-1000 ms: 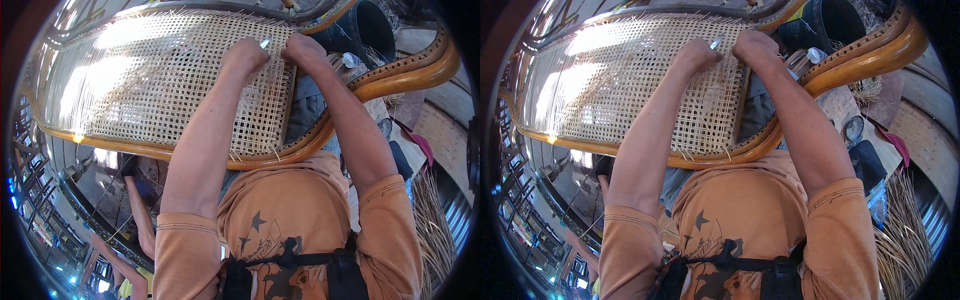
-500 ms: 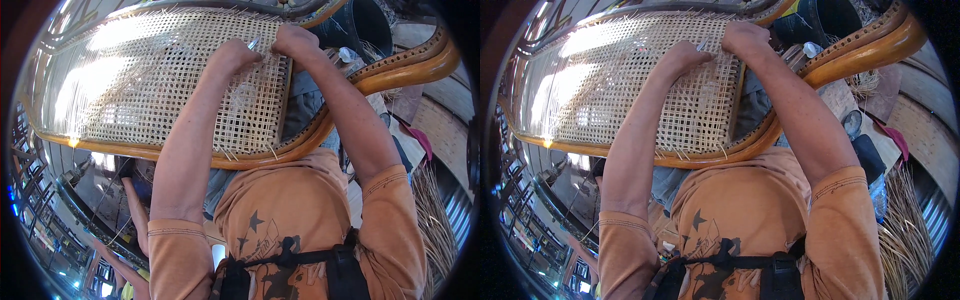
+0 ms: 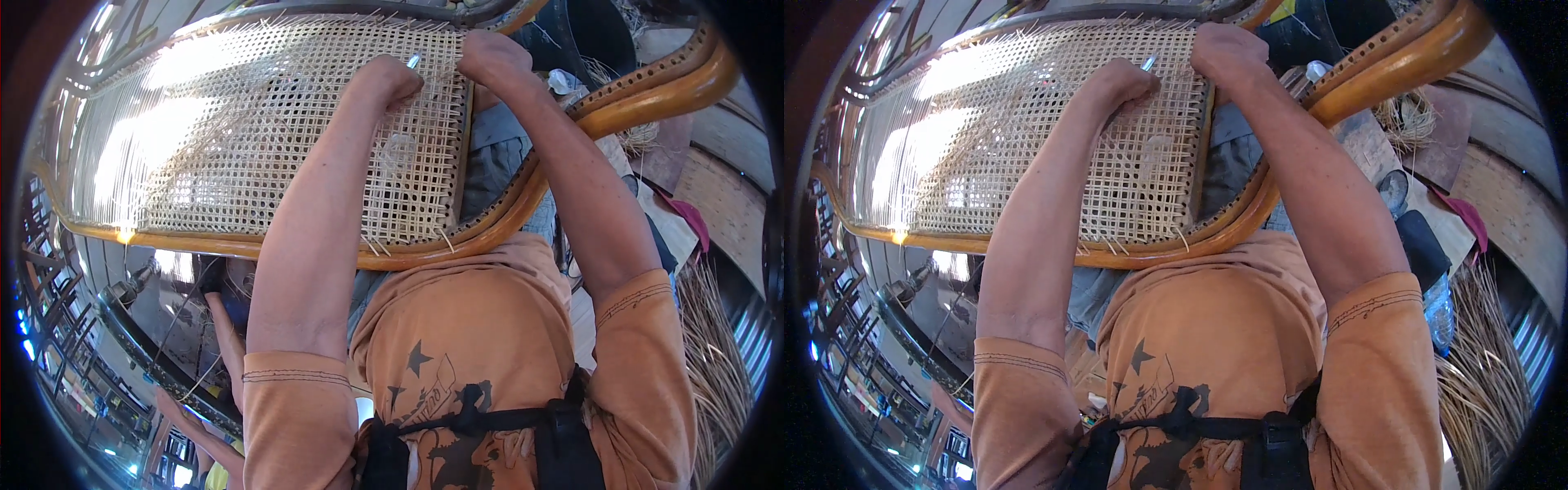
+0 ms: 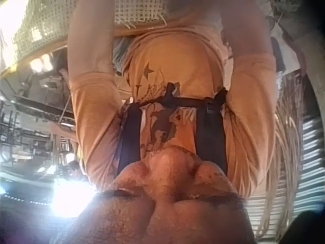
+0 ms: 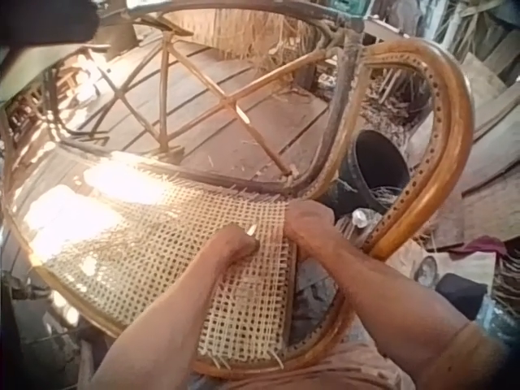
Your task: Repairing the seat of a rattan chair by weaving cane strips through the frame.
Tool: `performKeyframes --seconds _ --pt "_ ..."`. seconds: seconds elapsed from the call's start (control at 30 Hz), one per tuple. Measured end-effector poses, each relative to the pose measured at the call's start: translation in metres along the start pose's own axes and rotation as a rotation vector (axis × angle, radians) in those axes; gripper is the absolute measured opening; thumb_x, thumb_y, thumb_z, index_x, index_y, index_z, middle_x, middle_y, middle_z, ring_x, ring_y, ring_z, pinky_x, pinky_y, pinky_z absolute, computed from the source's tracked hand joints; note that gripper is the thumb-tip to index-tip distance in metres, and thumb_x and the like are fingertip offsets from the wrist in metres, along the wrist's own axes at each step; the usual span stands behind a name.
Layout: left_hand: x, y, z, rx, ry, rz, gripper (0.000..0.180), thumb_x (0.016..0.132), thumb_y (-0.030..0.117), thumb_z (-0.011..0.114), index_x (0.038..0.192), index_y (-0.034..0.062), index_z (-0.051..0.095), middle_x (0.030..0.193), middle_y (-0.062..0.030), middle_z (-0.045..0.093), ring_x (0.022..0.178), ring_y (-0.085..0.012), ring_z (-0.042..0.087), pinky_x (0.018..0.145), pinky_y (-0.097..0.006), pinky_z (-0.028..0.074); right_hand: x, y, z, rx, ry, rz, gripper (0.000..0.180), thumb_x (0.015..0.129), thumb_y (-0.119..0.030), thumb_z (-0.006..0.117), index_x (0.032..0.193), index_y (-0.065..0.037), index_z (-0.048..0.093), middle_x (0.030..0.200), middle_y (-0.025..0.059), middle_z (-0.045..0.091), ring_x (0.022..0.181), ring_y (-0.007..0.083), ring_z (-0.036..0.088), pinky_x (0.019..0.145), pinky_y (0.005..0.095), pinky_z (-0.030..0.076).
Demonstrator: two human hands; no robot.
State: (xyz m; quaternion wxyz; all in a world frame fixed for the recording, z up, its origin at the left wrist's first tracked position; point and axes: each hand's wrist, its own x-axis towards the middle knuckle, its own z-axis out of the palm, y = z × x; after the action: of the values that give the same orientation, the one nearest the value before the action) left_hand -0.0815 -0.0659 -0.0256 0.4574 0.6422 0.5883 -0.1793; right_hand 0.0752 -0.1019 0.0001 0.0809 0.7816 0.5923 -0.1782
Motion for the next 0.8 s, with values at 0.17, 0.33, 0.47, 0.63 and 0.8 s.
performKeyframes --seconds 0.17,0.33,0.47,0.63,0.8 --pt "-0.016 0.004 -0.009 0.037 -0.026 0.033 0.019 0.067 0.017 0.054 0.060 0.0013 0.061 0.063 -0.0140 0.061 0.057 -0.0234 0.059 0.058 -0.036 0.047 -0.001 0.003 0.003 -0.069 0.036 -0.040 0.028 0.075 -0.025 0.063 0.099 -0.011 0.067 0.099 0.0126 0.066 0.094 0.0302 0.063 0.082 0.0427 0.047" --pt "-0.060 -0.061 -0.030 0.095 0.039 -0.078 0.024 0.077 0.019 0.052 0.079 -0.0028 0.062 0.067 -0.0118 0.061 0.052 -0.0161 0.054 0.051 -0.032 0.046 -0.011 -0.018 -0.012 -0.302 -0.020 -0.257 0.024 0.077 -0.023 0.061 0.099 -0.013 0.068 0.100 0.0098 0.065 0.097 0.0279 0.061 0.087 0.0481 0.040" --pt "-0.092 -0.091 -0.044 0.040 0.065 -0.051 0.022 0.073 0.019 0.053 0.069 -0.0021 0.059 0.060 -0.0095 0.057 0.051 -0.0136 0.052 0.048 -0.030 0.044 -0.005 -0.001 0.008 -0.441 0.133 -0.497 0.024 0.079 -0.014 0.059 0.102 -0.015 0.067 0.108 0.0075 0.059 0.103 0.0291 0.057 0.090 0.0492 0.038" --pt "-0.120 -0.105 -0.046 -0.066 0.176 -0.004 0.024 0.071 0.020 0.053 0.058 -0.0005 0.053 0.052 -0.0060 0.052 0.046 -0.0133 0.047 0.045 -0.030 0.041 0.006 -0.011 0.003 -0.407 0.124 -0.550 0.020 0.075 -0.011 0.063 0.095 -0.012 0.064 0.108 0.0068 0.054 0.104 0.0286 0.053 0.086 0.0438 0.044" --pt "-0.150 -0.157 -0.056 -0.030 0.180 -0.034 0.032 0.075 0.024 0.055 0.056 -0.0008 0.049 0.050 -0.0043 0.046 0.045 -0.0120 0.040 0.043 -0.033 0.033 0.027 -0.005 0.006 -0.323 0.006 -0.669 0.013 0.075 -0.008 0.060 0.088 -0.008 0.062 0.091 0.0097 0.058 0.089 0.0284 0.057 0.076 0.0379 0.048"
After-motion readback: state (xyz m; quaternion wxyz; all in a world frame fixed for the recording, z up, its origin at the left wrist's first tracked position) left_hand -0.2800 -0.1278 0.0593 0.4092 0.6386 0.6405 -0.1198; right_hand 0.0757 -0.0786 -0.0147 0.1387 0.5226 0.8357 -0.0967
